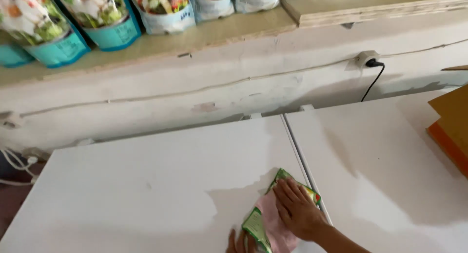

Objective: The recorder is taking mayonnaise packets out of a box, wiping them with a cloth, and arranging them on a grocery store shelf.

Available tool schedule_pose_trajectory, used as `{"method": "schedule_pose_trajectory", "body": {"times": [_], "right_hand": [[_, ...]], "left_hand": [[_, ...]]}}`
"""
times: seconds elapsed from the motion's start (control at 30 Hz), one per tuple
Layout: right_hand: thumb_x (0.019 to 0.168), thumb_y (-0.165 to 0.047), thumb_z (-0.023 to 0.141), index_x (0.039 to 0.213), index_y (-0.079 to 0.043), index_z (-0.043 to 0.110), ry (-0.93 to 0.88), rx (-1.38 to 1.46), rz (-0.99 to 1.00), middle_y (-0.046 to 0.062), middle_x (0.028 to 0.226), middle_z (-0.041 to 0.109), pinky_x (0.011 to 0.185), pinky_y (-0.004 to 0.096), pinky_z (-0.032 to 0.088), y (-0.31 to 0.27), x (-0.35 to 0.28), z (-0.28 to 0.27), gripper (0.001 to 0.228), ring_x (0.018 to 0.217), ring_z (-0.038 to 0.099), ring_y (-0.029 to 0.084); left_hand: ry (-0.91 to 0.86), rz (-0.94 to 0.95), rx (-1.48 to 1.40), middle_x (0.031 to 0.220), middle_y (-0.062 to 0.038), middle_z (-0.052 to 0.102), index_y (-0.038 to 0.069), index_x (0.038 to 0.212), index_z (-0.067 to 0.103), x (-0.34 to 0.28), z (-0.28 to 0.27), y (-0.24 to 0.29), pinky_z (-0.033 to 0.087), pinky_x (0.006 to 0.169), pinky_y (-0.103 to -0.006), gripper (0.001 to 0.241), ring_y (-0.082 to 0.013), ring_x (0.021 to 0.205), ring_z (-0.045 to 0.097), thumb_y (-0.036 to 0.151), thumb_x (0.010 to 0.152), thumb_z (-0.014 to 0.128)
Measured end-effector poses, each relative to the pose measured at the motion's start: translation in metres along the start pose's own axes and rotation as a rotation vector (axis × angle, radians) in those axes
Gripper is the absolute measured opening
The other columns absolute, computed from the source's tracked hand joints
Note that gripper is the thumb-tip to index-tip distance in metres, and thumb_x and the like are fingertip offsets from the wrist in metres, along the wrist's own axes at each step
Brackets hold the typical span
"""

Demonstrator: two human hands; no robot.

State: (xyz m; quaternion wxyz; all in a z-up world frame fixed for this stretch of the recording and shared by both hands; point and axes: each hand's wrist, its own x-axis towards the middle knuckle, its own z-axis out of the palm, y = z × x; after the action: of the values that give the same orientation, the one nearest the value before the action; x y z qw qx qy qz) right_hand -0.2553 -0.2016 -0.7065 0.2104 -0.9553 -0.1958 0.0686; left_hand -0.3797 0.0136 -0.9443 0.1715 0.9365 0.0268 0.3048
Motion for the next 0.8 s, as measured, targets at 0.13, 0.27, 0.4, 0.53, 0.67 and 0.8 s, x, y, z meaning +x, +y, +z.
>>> {"method": "schedule_pose_trajectory", "body": {"times": [0.13,0.27,0.4,0.53,0.67,0.8], "right_hand": [[0.092,-0.073,0.043,0.163,-0.018,0.012,-0.360,-0.278,0.257,0.012,0.172,0.002,0.125,0.057,0.004,-0.060,0.019,-0.045,0.095,0.159,-0.004,0.038],[0.086,-0.079,0.048,0.165,-0.018,0.010,-0.172,-0.063,0.661,0.017,0.171,0.006,0.126,0.061,0.004,-0.049,0.051,-0.043,0.107,0.157,0.000,0.045],[0.089,-0.083,0.042,0.160,-0.006,0.007,-0.082,-0.284,0.404,0.028,0.166,0.001,0.121,0.061,0.005,-0.071,0.027,-0.005,0.110,0.153,-0.003,0.050],[0.089,-0.081,0.042,0.162,-0.013,0.004,-0.202,-0.286,0.339,0.030,0.167,-0.006,0.121,0.060,0.001,-0.070,0.024,0.012,0.107,0.153,-0.010,0.052],[0.089,-0.074,0.046,0.163,-0.007,0.001,-0.173,-0.131,0.729,0.029,0.168,-0.006,0.124,0.058,-0.003,-0.066,0.062,-0.006,0.110,0.155,-0.012,0.048],[0.091,-0.079,0.042,0.160,0.006,0.008,-0.012,-0.017,0.712,0.029,0.168,0.002,0.127,0.053,-0.004,0.017,0.070,0.033,0.115,0.157,-0.007,0.044]], "left_hand": [[-0.075,0.074,0.031,0.136,-0.018,0.056,0.012,0.126,0.064,0.058,-0.061,0.045,0.032,0.099,-0.0701,0.080,-0.0627,0.136,0.027,0.072,0.072,0.065],[-0.424,-0.084,0.042,0.152,-0.018,0.044,0.010,0.143,0.055,0.081,-0.094,0.070,0.009,0.113,-0.0805,0.099,-0.0674,0.146,0.005,0.076,0.071,0.067],[-0.142,-0.034,-0.015,0.148,-0.017,0.044,0.018,0.134,0.057,0.076,-0.076,0.066,0.006,0.110,-0.0804,0.094,-0.0627,0.145,0.008,0.078,0.063,0.069],[-0.708,-0.215,0.042,0.163,-0.014,0.030,0.019,0.152,0.038,0.113,-0.110,0.084,-0.003,0.109,-0.0781,0.102,-0.0623,0.147,-0.005,0.075,0.071,0.064],[-0.501,-0.151,0.059,0.159,-0.015,0.043,0.009,0.147,0.046,0.094,-0.107,0.084,-0.001,0.109,-0.0853,0.102,-0.0672,0.150,0.005,0.075,0.072,0.065],[-0.183,-0.003,0.015,0.144,-0.015,0.049,0.006,0.138,0.051,0.073,-0.099,0.075,0.006,0.105,-0.0795,0.089,-0.0594,0.141,0.018,0.070,0.077,0.062]]}}
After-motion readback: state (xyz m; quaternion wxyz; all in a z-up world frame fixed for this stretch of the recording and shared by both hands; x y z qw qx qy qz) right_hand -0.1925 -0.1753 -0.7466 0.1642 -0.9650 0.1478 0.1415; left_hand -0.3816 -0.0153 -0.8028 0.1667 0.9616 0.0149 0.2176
